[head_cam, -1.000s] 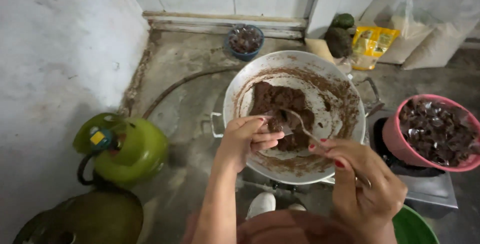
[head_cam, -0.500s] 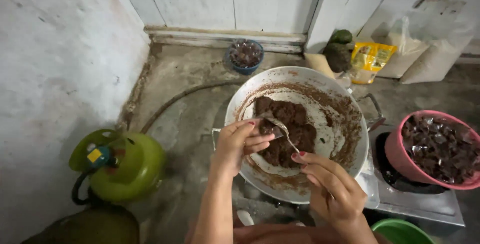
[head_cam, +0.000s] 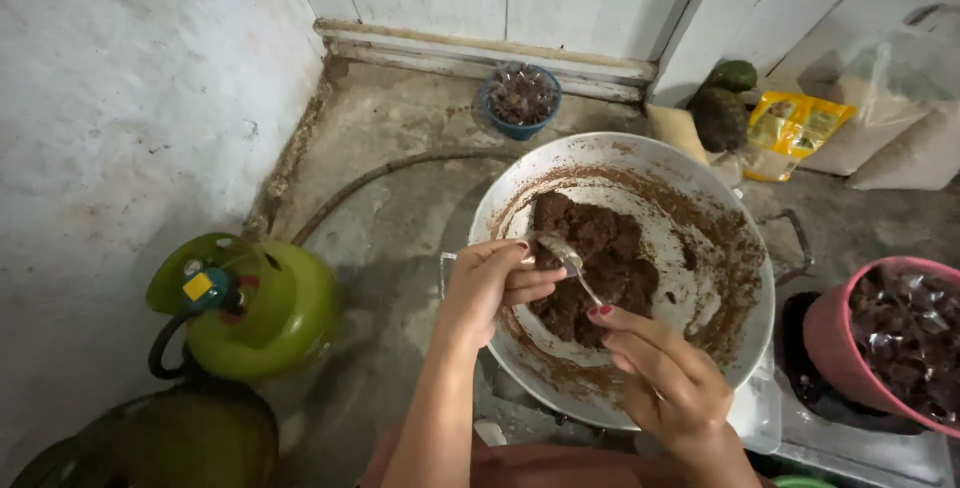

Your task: The person prepares chocolates by using a spoon to place small portions of a dark brown mixture onto clear plastic squares and folding the plastic around them.

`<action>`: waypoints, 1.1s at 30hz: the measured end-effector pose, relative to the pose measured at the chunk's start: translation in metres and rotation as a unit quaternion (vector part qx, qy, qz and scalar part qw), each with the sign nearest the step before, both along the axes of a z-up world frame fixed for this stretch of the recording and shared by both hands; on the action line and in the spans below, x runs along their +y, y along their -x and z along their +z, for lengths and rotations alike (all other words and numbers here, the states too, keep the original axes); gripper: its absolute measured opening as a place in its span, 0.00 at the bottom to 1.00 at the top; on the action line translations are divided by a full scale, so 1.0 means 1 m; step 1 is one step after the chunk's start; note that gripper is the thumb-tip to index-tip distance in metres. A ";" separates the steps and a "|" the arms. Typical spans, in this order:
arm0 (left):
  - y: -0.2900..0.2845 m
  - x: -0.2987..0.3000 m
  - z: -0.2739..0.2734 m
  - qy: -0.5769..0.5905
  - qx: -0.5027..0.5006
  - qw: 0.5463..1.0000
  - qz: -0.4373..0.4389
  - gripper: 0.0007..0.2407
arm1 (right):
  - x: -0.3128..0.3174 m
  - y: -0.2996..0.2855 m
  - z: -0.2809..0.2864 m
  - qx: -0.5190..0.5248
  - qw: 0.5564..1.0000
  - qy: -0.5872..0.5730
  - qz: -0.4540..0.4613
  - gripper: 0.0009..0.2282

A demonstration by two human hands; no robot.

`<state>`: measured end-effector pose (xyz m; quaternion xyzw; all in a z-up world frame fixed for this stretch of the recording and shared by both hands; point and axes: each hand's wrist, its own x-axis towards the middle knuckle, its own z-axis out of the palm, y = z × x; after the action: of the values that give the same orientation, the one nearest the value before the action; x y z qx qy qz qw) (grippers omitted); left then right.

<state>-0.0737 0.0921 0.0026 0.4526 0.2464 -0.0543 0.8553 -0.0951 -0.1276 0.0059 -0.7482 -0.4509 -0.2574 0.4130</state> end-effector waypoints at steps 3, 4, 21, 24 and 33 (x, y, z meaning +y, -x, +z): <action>-0.004 0.001 -0.002 0.000 -0.016 1.000 -0.011 0.08 | -0.003 -0.004 -0.013 0.016 1.000 0.010 0.004 0.08; -0.006 0.001 -0.003 0.000 -0.015 1.000 -0.011 0.08 | -0.002 -0.008 -0.022 0.017 1.000 0.010 0.004 0.08; -0.008 0.009 -0.019 0.024 -0.034 0.999 0.004 0.11 | 0.007 0.004 0.014 0.067 0.988 -0.088 -0.106 0.06; -0.009 0.008 -0.018 0.012 -0.021 1.000 0.000 0.10 | 0.001 0.002 0.007 0.022 0.992 -0.074 -0.101 0.07; -0.008 0.006 0.009 -0.019 0.041 0.999 0.003 0.12 | -0.030 -0.013 0.014 0.055 0.998 -0.016 -0.026 0.07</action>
<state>-0.0659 0.0978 0.0115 0.4657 0.2839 -0.0652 0.8356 -0.0818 -0.1576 0.0201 -0.7662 -0.4033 -0.2338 0.4423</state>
